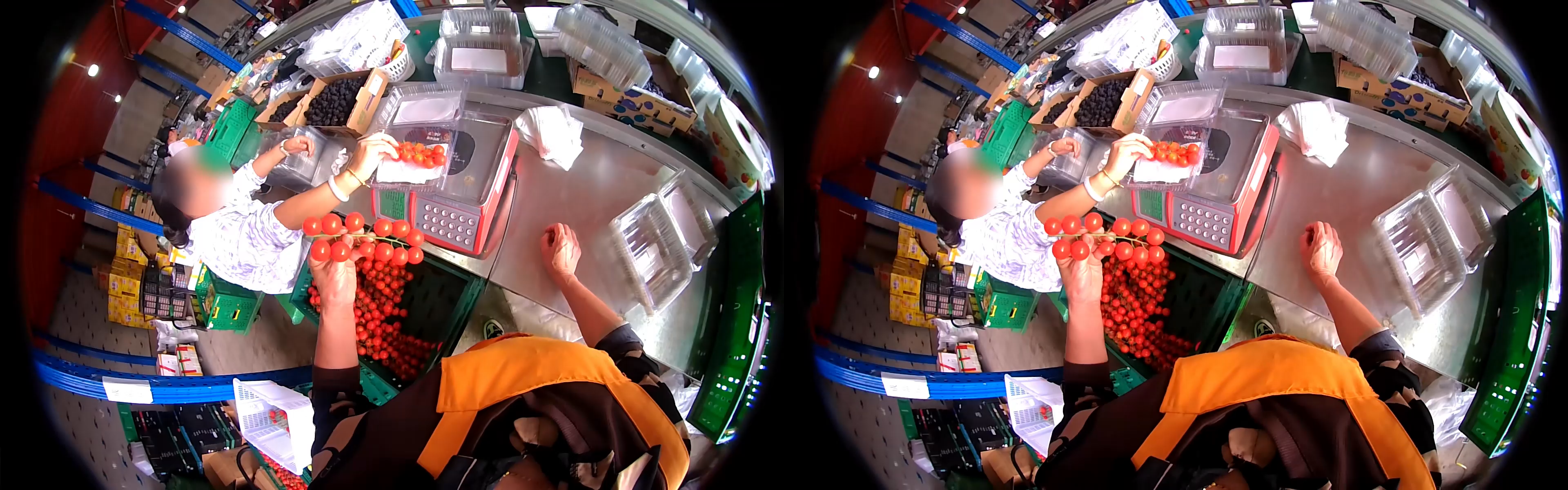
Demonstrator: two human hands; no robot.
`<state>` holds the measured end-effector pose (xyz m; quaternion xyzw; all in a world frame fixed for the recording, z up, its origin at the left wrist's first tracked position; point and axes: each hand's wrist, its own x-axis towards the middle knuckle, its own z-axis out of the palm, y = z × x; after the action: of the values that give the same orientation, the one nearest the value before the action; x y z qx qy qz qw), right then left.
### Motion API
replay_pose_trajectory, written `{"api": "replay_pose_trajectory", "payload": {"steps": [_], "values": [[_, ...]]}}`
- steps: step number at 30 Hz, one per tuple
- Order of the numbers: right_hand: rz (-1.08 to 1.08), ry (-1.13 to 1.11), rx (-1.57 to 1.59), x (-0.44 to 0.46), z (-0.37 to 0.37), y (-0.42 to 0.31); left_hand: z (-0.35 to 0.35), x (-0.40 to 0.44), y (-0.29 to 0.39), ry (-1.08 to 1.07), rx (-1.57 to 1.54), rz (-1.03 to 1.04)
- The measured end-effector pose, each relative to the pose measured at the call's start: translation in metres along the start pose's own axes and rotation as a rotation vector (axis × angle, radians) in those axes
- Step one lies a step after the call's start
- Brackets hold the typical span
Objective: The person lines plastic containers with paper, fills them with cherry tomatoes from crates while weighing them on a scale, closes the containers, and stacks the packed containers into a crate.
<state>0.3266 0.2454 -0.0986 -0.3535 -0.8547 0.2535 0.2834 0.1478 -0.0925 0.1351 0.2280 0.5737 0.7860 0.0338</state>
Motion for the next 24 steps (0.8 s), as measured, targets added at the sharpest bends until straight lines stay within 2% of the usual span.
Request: {"api": "replay_pose_trajectory", "payload": {"steps": [3, 5, 7, 9, 11, 13, 17, 19, 20, 23, 24], "values": [[-0.009, 0.003, 0.003, 0.0, 0.0, 0.0, 0.011, 0.027, 0.017, -0.069, 0.064, 0.056], [-0.011, 0.002, 0.002, 0.0, -0.001, -0.002, 0.006, 0.058, 0.012, -0.03, 0.217, 0.177], [0.008, -0.024, -0.001, 0.001, -0.003, -0.005, 0.038, 0.083, 0.032, -0.177, 0.342, 0.333], [0.012, -0.023, -0.01, 0.001, -0.003, -0.005, 0.05, 0.111, 0.029, -0.181, 0.502, 0.265], [0.003, -0.001, -0.023, 0.001, -0.001, -0.005, 0.025, 0.16, -0.014, -0.284, 0.723, 0.398], [-0.002, 0.007, -0.019, 0.001, -0.003, -0.006, 0.046, 0.167, -0.014, -0.48, 1.017, 0.556], [0.005, 0.009, -0.017, 0.001, -0.001, -0.006, 0.038, 0.178, -0.077, -0.732, 1.467, 0.453], [0.005, 0.0, -0.012, 0.002, -0.004, -0.009, 0.04, 0.179, -0.101, -0.798, 1.449, 0.384], [0.005, -0.008, -0.011, 0.002, -0.005, -0.009, 0.046, 0.179, -0.103, -0.821, 1.385, 0.28], [0.009, -0.036, -0.034, 0.001, -0.004, -0.008, 0.049, 0.175, -0.105, -0.702, 1.256, 0.112], [0.002, -0.016, -0.037, 0.004, -0.003, -0.008, 0.04, 0.174, -0.108, -0.691, 1.135, 0.202]]}}
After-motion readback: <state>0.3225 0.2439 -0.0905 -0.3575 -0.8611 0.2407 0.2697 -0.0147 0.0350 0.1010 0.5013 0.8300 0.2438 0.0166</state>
